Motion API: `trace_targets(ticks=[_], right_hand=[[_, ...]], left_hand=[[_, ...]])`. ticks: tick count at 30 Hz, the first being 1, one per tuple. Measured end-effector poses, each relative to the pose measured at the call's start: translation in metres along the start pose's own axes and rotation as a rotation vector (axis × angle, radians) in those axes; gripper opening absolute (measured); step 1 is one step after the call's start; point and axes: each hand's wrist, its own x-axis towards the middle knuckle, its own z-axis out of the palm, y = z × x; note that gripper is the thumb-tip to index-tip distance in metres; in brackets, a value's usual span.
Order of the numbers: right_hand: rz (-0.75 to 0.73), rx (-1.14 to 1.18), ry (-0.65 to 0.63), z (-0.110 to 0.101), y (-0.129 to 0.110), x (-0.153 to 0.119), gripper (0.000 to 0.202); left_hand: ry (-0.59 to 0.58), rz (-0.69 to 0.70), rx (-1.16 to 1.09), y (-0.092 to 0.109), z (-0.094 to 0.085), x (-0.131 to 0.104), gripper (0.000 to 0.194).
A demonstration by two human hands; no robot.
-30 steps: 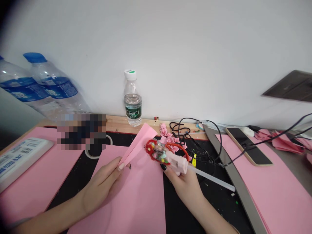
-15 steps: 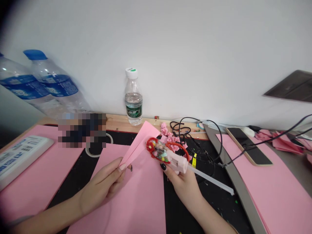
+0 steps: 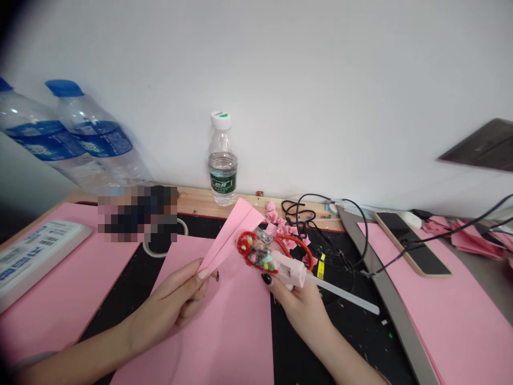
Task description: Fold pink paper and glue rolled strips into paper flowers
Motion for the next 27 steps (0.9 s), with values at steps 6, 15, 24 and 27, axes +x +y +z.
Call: trace_targets(ticks=[6, 15, 24, 27], right_hand=[[-0.002, 0.016, -0.090, 0.002, -0.003, -0.001, 0.022], [-0.094, -0.015, -0.140, -0.002, -0.006, -0.002, 0.016], [-0.109, -0.100, 0.095, -0.004, 0.000, -0.002, 0.009], [-0.120, -0.157, 0.201, -0.005, -0.001, -0.001, 0.011]], left_hand=[[0.000, 0.004, 0.021, -0.001, 0.000, 0.002, 0.027], [0.072, -0.040, 0.006, 0.006, 0.002, 0.003, 0.032], [0.048, -0.054, 0.086, 0.005, 0.003, 0.002, 0.033], [0.078, -0.022, 0.222, 0.010, 0.003, 0.001, 0.033]])
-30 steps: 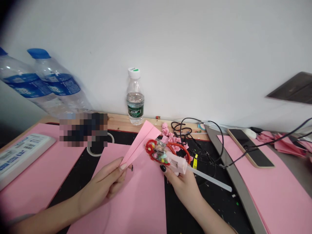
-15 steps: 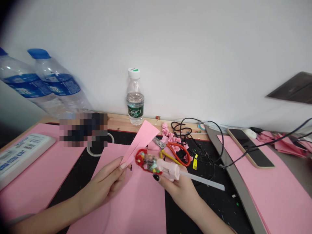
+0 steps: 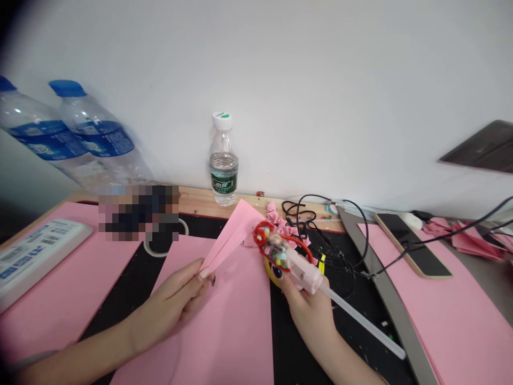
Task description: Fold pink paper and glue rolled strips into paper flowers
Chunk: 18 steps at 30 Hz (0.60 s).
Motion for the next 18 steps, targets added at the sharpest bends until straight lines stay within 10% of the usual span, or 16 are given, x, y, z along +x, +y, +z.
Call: trace_targets(ticks=[18], right_hand=[[-0.010, -0.052, 0.040, -0.002, -0.001, 0.006, 0.015]], left_hand=[[0.152, 0.156, 0.358, 0.001, 0.000, -0.003, 0.027]])
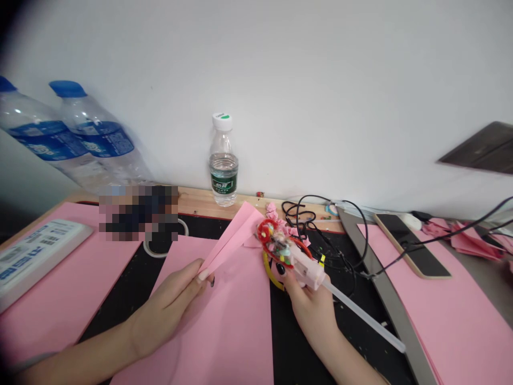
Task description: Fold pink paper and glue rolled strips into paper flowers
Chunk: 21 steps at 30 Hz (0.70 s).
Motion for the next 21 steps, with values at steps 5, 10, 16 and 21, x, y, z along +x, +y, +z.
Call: trace_targets(ticks=[5, 10, 16, 21], right_hand=[[0.003, 0.076, -0.127, 0.002, 0.005, -0.005, 0.022], [-0.070, 0.042, -0.246, 0.004, 0.005, -0.009, 0.018], [-0.096, 0.041, -0.196, 0.001, 0.004, -0.009, 0.011], [-0.061, -0.024, -0.027, -0.001, 0.008, -0.006, 0.016]], left_hand=[[-0.045, -0.011, 0.011, 0.000, -0.002, 0.001, 0.028], [-0.073, -0.019, -0.007, 0.009, -0.005, 0.003, 0.030], [-0.082, -0.036, -0.019, 0.010, -0.006, 0.003, 0.031], [-0.099, -0.059, -0.008, 0.009, -0.006, 0.003, 0.031]])
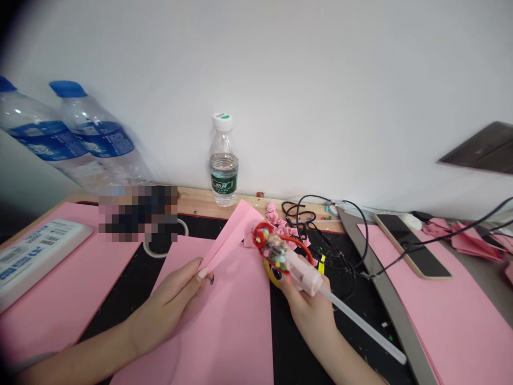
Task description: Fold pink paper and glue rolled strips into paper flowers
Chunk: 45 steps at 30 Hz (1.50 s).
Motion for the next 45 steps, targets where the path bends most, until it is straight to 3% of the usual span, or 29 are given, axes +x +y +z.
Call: trace_targets(ticks=[5, 16, 18, 24, 34, 41, 45], right_hand=[[-0.041, 0.019, -0.003, 0.002, 0.000, 0.004, 0.017], [-0.102, 0.027, -0.264, 0.000, 0.002, 0.000, 0.017], [-0.105, 0.022, -0.264, -0.001, 0.000, -0.001, 0.013], [-0.063, -0.010, -0.107, -0.001, -0.001, 0.003, 0.008], [-0.159, -0.007, -0.371, 0.002, -0.006, -0.005, 0.017], [-0.161, -0.035, -0.245, 0.001, -0.002, -0.007, 0.004], [-0.163, -0.075, -0.274, 0.003, -0.003, -0.007, 0.012]], left_hand=[[0.019, -0.014, 0.049, 0.001, 0.001, -0.001, 0.029], [-0.002, 0.011, 0.053, 0.002, 0.000, 0.000, 0.031], [0.006, 0.011, 0.053, 0.002, 0.000, 0.000, 0.031], [0.005, 0.005, 0.048, 0.000, 0.001, -0.001, 0.030], [0.034, 0.050, -0.038, -0.005, 0.003, 0.001, 0.031], [0.022, 0.057, 0.077, -0.004, 0.002, 0.000, 0.029], [0.020, 0.085, 0.076, -0.006, 0.005, -0.001, 0.028]])
